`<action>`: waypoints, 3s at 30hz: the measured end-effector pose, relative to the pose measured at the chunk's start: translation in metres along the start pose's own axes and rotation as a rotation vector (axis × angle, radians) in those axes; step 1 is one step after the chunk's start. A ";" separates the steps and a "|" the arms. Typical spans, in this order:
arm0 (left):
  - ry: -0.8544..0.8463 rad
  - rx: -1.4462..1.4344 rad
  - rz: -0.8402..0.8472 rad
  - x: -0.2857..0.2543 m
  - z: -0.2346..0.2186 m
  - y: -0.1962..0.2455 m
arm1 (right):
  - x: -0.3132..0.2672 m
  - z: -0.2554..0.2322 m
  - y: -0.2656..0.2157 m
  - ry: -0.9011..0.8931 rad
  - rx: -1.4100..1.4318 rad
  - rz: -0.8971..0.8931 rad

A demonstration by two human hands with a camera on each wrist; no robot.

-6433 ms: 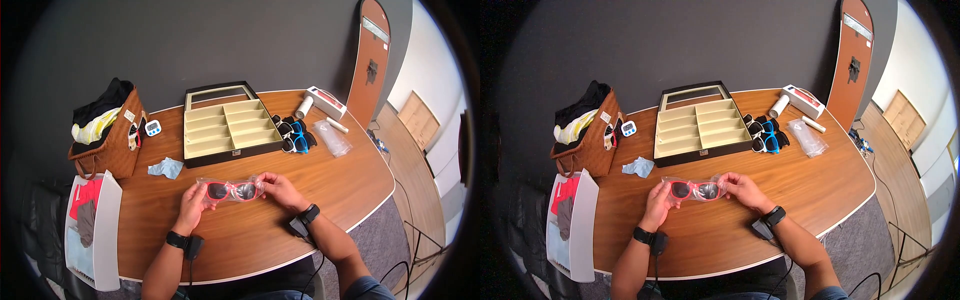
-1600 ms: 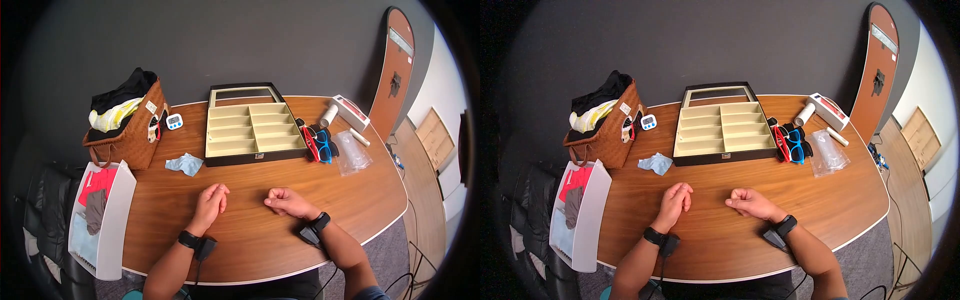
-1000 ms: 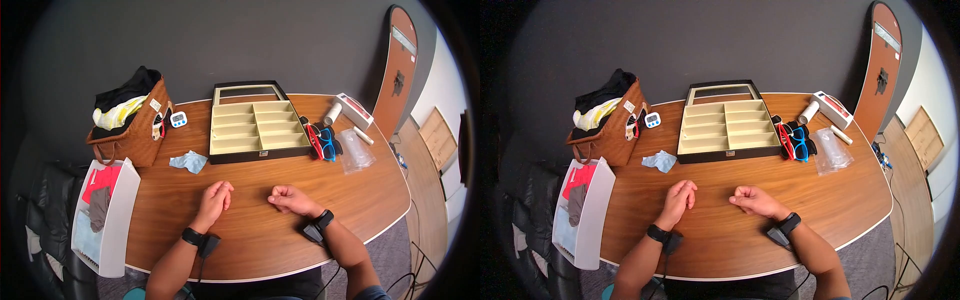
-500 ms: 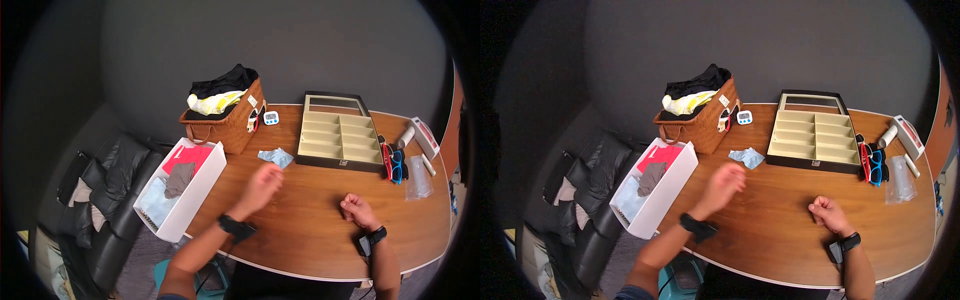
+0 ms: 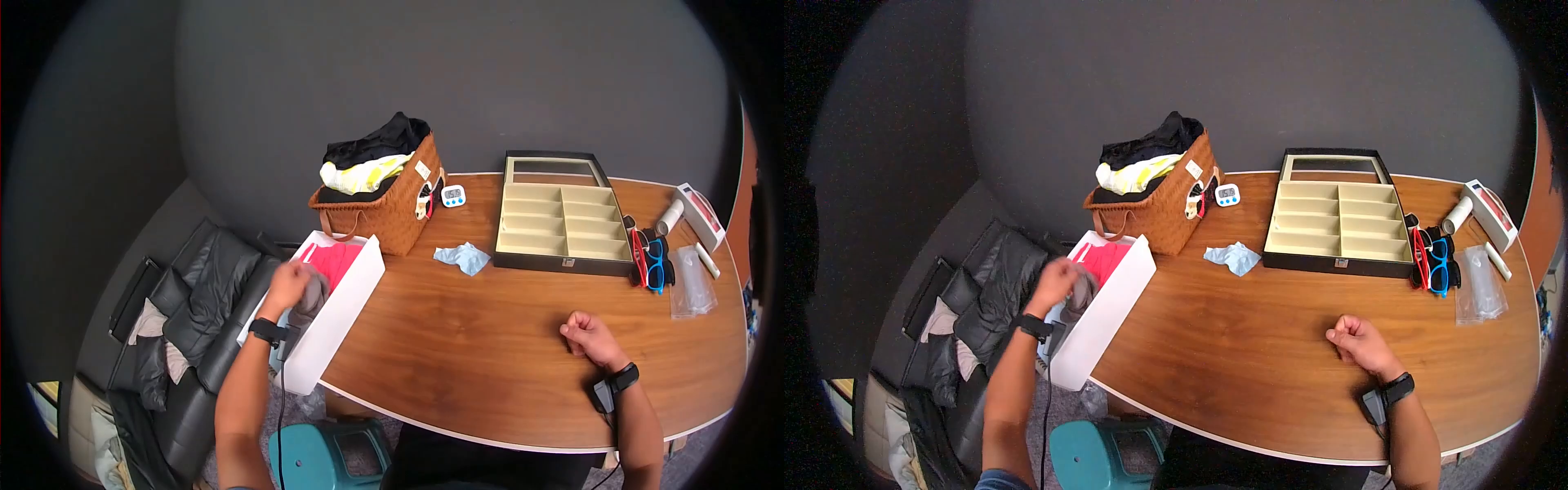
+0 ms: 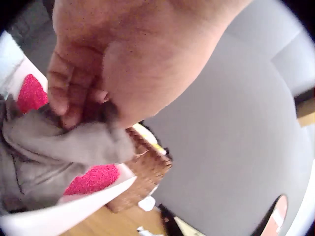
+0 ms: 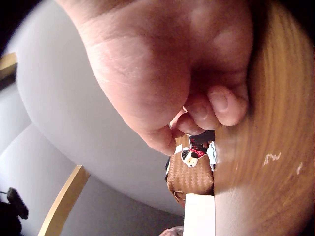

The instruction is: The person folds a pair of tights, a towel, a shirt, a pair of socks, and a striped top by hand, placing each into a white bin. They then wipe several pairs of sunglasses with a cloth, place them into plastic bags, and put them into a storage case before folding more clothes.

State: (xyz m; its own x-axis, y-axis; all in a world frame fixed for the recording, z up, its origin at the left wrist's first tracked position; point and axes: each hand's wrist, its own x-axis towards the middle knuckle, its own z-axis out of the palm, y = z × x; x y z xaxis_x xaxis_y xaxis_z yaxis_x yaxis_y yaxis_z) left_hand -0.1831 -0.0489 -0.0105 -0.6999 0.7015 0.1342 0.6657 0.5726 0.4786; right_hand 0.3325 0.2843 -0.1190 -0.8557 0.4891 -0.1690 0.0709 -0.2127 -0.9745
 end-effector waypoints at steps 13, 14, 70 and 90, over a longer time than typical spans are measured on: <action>-0.412 -0.372 0.183 -0.003 0.006 0.235 | -0.002 0.000 0.001 -0.005 -0.023 0.007; -0.391 -0.448 0.170 -0.003 0.013 0.249 | -0.002 -0.002 0.000 0.016 -0.022 0.003; -0.564 0.070 0.698 -0.027 0.210 0.218 | -0.001 -0.004 0.005 -0.034 -0.017 0.013; -0.200 0.307 -0.029 0.051 0.037 -0.001 | 0.005 -0.003 0.006 -0.005 -0.015 0.002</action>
State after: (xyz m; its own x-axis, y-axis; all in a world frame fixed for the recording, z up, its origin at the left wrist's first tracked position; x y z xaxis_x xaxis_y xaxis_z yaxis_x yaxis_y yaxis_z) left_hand -0.2097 0.0021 -0.0364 -0.6753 0.7348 -0.0629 0.7143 0.6729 0.1924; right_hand 0.3303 0.2882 -0.1262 -0.8581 0.4842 -0.1707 0.0808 -0.2009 -0.9763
